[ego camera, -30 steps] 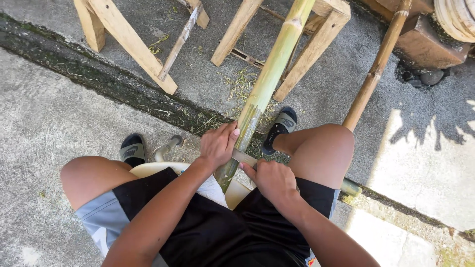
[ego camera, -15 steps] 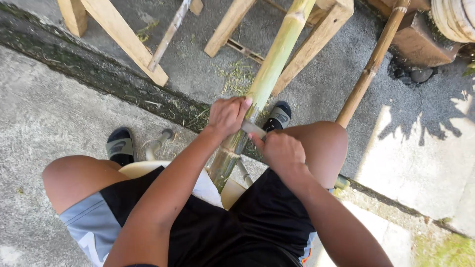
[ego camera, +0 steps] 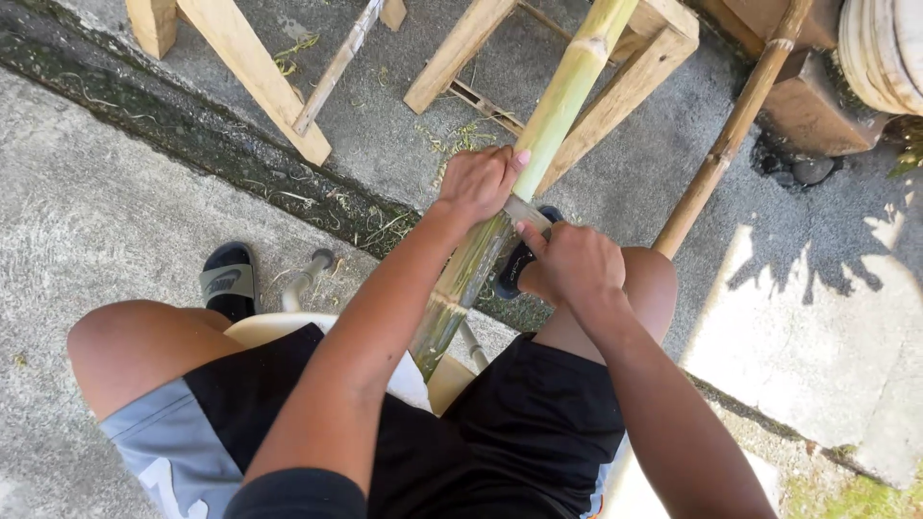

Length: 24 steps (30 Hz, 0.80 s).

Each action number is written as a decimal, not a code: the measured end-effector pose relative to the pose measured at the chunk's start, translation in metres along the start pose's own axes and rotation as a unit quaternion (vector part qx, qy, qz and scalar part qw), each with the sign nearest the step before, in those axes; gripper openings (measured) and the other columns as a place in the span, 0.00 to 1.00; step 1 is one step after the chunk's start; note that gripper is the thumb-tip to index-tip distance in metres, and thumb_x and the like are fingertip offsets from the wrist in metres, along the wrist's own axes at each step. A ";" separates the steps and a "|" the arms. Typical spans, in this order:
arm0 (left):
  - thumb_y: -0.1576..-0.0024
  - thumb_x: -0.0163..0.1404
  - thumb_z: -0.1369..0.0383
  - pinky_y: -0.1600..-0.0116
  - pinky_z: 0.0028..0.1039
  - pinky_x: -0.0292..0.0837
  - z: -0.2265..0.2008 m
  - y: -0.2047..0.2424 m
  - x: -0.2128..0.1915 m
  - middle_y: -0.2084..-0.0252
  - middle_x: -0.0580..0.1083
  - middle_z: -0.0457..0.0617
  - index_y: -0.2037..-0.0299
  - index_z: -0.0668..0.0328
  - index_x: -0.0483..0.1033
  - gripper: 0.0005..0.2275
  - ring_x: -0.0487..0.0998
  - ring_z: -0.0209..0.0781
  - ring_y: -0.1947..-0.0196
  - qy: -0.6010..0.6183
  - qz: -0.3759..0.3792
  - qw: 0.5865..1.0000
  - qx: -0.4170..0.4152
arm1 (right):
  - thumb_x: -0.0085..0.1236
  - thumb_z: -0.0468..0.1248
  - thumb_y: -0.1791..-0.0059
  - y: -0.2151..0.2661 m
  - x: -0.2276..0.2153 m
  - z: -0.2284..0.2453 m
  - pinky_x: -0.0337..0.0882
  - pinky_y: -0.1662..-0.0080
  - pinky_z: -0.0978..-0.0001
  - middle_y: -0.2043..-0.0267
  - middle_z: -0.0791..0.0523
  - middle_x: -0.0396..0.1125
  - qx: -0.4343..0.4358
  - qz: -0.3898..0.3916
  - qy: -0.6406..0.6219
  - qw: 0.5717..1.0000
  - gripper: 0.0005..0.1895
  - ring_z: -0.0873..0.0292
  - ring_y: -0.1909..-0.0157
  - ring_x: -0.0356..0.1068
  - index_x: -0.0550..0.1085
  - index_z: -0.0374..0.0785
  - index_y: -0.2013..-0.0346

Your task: The recorder is using a knife to shave the outer layer or nodes of a bamboo pole.

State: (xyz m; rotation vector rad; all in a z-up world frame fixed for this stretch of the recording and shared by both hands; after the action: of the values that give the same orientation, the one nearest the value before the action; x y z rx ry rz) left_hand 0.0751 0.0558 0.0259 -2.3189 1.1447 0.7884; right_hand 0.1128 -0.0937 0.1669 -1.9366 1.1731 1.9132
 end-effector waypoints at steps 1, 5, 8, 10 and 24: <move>0.31 0.25 0.50 0.60 0.44 0.75 -0.002 0.012 -0.004 0.68 0.78 0.56 0.61 0.60 0.78 0.28 0.79 0.54 0.70 0.001 -0.002 1.000 -0.003 | 0.37 0.67 0.45 0.009 0.004 0.000 0.75 0.61 0.47 0.71 0.42 0.74 -0.003 0.000 0.002 1.000 0.41 0.39 0.64 0.77 0.80 0.34 0.70; 0.31 0.25 0.52 0.61 0.45 0.75 0.003 0.070 -0.018 0.66 0.77 0.58 0.55 0.61 0.77 0.27 0.79 0.57 0.69 0.035 0.005 0.999 0.010 | 0.39 0.67 0.47 0.042 0.023 0.015 0.75 0.61 0.46 0.72 0.42 0.74 -0.022 0.018 -0.022 0.999 0.38 0.38 0.66 0.77 0.79 0.35 0.70; 0.31 0.25 0.53 0.66 0.44 0.75 0.004 0.120 -0.023 0.65 0.77 0.59 0.50 0.65 0.75 0.26 0.79 0.56 0.72 0.020 0.040 0.999 -0.022 | 0.40 0.67 0.48 0.078 0.040 0.029 0.75 0.62 0.45 0.73 0.42 0.73 -0.032 0.047 -0.033 0.998 0.37 0.39 0.67 0.76 0.78 0.36 0.71; 0.32 0.26 0.53 0.70 0.42 0.75 0.003 0.142 -0.026 0.65 0.76 0.59 0.46 0.68 0.72 0.26 0.78 0.55 0.74 0.011 0.067 0.996 -0.055 | 0.41 0.67 0.48 0.093 0.046 0.035 0.75 0.62 0.45 0.73 0.43 0.73 -0.041 0.052 -0.037 0.997 0.37 0.39 0.67 0.76 0.78 0.36 0.72; 0.30 0.28 0.53 0.66 0.43 0.71 0.002 0.133 -0.019 0.75 0.77 0.54 0.69 0.59 0.78 0.27 0.75 0.53 0.80 -0.024 -0.011 1.000 -0.007 | 0.42 0.66 0.47 0.087 0.051 0.032 0.74 0.70 0.49 0.77 0.46 0.72 -0.075 0.006 -0.004 0.997 0.37 0.41 0.72 0.75 0.76 0.35 0.75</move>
State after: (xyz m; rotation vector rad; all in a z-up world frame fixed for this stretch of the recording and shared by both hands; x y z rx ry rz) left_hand -0.0435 -0.0072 0.0198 -2.3072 1.0952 0.8427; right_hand 0.0263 -0.1527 0.1498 -1.9976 1.0677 2.0684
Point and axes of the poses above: each hand's wrist, its own y-axis away from the middle knuckle, its own x-axis out of the palm, z = x × y, the point moved 1 cm from there along -y, towards the middle knuckle
